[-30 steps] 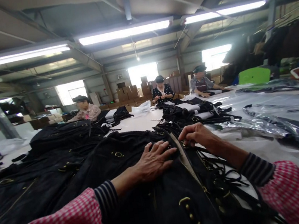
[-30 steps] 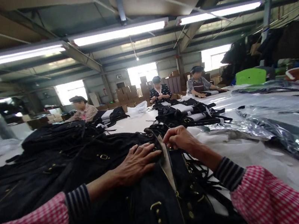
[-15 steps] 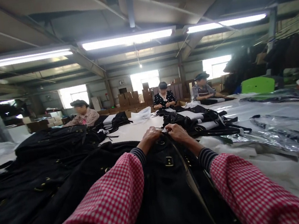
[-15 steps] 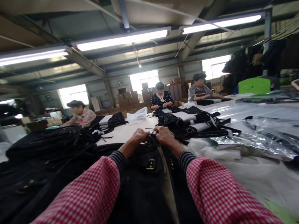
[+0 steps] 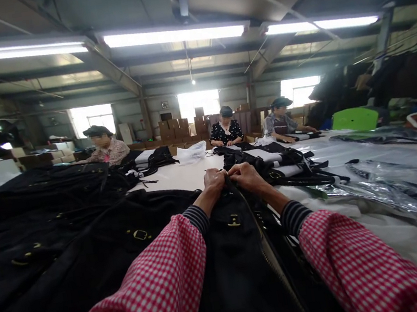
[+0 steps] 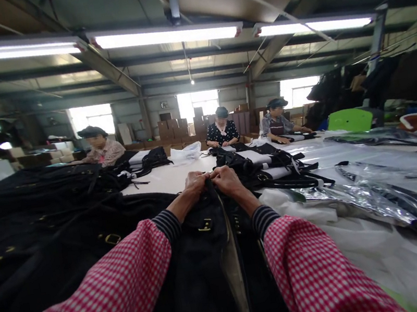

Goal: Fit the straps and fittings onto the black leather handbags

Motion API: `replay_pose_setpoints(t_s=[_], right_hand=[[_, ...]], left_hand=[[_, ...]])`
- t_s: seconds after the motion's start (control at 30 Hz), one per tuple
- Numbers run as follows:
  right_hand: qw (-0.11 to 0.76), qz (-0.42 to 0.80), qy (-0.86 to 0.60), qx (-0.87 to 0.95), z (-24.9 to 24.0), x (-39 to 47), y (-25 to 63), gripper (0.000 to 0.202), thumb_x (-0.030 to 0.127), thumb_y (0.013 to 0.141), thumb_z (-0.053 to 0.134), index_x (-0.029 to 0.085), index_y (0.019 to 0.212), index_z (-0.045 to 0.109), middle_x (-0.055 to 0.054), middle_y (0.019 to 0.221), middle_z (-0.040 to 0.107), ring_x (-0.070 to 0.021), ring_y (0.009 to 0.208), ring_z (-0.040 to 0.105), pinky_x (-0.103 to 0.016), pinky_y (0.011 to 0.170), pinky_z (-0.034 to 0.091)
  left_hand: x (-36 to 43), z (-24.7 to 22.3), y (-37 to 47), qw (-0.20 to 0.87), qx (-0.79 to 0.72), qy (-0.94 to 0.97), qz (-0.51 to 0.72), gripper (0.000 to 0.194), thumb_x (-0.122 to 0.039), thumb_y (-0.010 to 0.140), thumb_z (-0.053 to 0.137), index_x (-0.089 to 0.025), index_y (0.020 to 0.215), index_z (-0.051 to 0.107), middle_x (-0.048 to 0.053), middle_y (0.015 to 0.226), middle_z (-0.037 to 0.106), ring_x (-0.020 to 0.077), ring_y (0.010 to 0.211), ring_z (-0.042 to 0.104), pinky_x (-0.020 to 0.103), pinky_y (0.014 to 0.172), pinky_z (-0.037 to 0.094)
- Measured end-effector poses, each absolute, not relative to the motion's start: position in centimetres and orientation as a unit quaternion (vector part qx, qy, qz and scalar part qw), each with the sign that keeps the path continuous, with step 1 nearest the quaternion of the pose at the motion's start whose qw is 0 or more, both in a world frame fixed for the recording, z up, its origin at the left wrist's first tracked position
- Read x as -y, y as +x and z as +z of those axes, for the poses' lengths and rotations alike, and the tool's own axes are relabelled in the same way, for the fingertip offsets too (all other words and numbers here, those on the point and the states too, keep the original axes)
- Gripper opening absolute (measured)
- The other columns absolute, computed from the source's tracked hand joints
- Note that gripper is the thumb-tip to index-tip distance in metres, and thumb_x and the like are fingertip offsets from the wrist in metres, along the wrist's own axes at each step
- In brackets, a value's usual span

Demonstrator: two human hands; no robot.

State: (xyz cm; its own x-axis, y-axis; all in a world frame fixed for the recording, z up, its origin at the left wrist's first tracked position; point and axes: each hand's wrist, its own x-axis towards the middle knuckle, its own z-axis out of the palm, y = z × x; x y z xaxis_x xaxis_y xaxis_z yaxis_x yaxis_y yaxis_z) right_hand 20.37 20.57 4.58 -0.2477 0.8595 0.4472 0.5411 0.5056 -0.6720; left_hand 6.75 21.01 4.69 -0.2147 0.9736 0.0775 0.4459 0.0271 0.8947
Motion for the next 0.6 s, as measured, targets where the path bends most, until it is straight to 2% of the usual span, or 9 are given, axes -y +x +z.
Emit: replay_pose_setpoints(t_s=[0.07, 0.17, 0.23, 0.33, 0.5, 0.6], right_hand=[[0.383, 0.185, -0.441, 0.790, 5.8, -19.6, 20.7, 0.019, 0.011, 0.070, 0.063, 0.014, 0.080, 0.079, -0.005, 0.073, 0.072, -0.0185, 0.075, 0.063, -0.025, 0.066, 0.044], [0.323, 0.208, -0.419, 0.823, 7.6, -17.3, 22.3, 0.012, 0.009, 0.064, 0.066, 0.013, 0.067, 0.077, -0.002, 0.063, 0.067, -0.0159, 0.067, 0.058, -0.025, 0.062, 0.041], [0.263, 0.270, -0.397, 0.837, 8.3, -14.6, 24.1, 0.010, 0.014, 0.066, 0.069, 0.012, 0.070, 0.077, -0.001, 0.061, 0.065, -0.0127, 0.059, 0.052, -0.024, 0.057, 0.038], [0.195, 0.373, -0.359, 0.833, 8.5, -8.6, 27.2, 0.017, 0.023, 0.075, 0.070, 0.012, 0.083, 0.078, 0.000, 0.065, 0.064, -0.0099, 0.056, 0.046, -0.023, 0.054, 0.034], [0.209, 0.433, -0.358, 0.800, 6.9, 1.3, 29.7, 0.019, 0.029, 0.085, 0.067, 0.015, 0.094, 0.077, -0.002, 0.081, 0.068, -0.0129, 0.071, 0.056, -0.023, 0.061, 0.040], [0.255, 0.438, -0.385, 0.771, 5.4, 3.2, 29.6, 0.015, 0.026, 0.086, 0.067, 0.015, 0.092, 0.075, -0.001, 0.081, 0.069, -0.0133, 0.073, 0.059, -0.022, 0.062, 0.042]], left_hand=[[-21.2, 4.7, 6.4, 0.294, -0.661, 0.548, 0.421, 0.029, -0.040, 0.097, 0.062, -0.011, 0.094, 0.066, 0.002, 0.085, 0.067, 0.0138, 0.074, 0.065, 0.030, 0.070, 0.057], [-21.4, 4.5, 5.8, 0.279, -0.681, 0.537, 0.412, 0.030, -0.041, 0.098, 0.060, -0.011, 0.098, 0.066, 0.003, 0.087, 0.067, 0.0135, 0.073, 0.065, 0.030, 0.070, 0.058], [-21.3, 4.3, 5.5, 0.269, -0.695, 0.526, 0.409, 0.031, -0.041, 0.099, 0.059, -0.011, 0.100, 0.065, 0.003, 0.087, 0.067, 0.0134, 0.073, 0.065, 0.029, 0.069, 0.057], [-21.1, 4.1, 5.1, 0.250, -0.709, 0.520, 0.405, 0.031, -0.042, 0.099, 0.058, -0.011, 0.101, 0.065, 0.003, 0.089, 0.067, 0.0133, 0.074, 0.065, 0.029, 0.069, 0.057], [-20.2, 4.5, 5.2, 0.208, -0.716, 0.546, 0.382, 0.032, -0.042, 0.099, 0.056, -0.012, 0.096, 0.066, 0.004, 0.086, 0.069, 0.0153, 0.075, 0.066, 0.030, 0.071, 0.056], [-19.1, 5.6, 5.5, 0.170, -0.706, 0.584, 0.363, 0.032, -0.041, 0.098, 0.054, -0.012, 0.092, 0.068, 0.010, 0.087, 0.072, 0.0232, 0.087, 0.070, 0.032, 0.077, 0.053]])
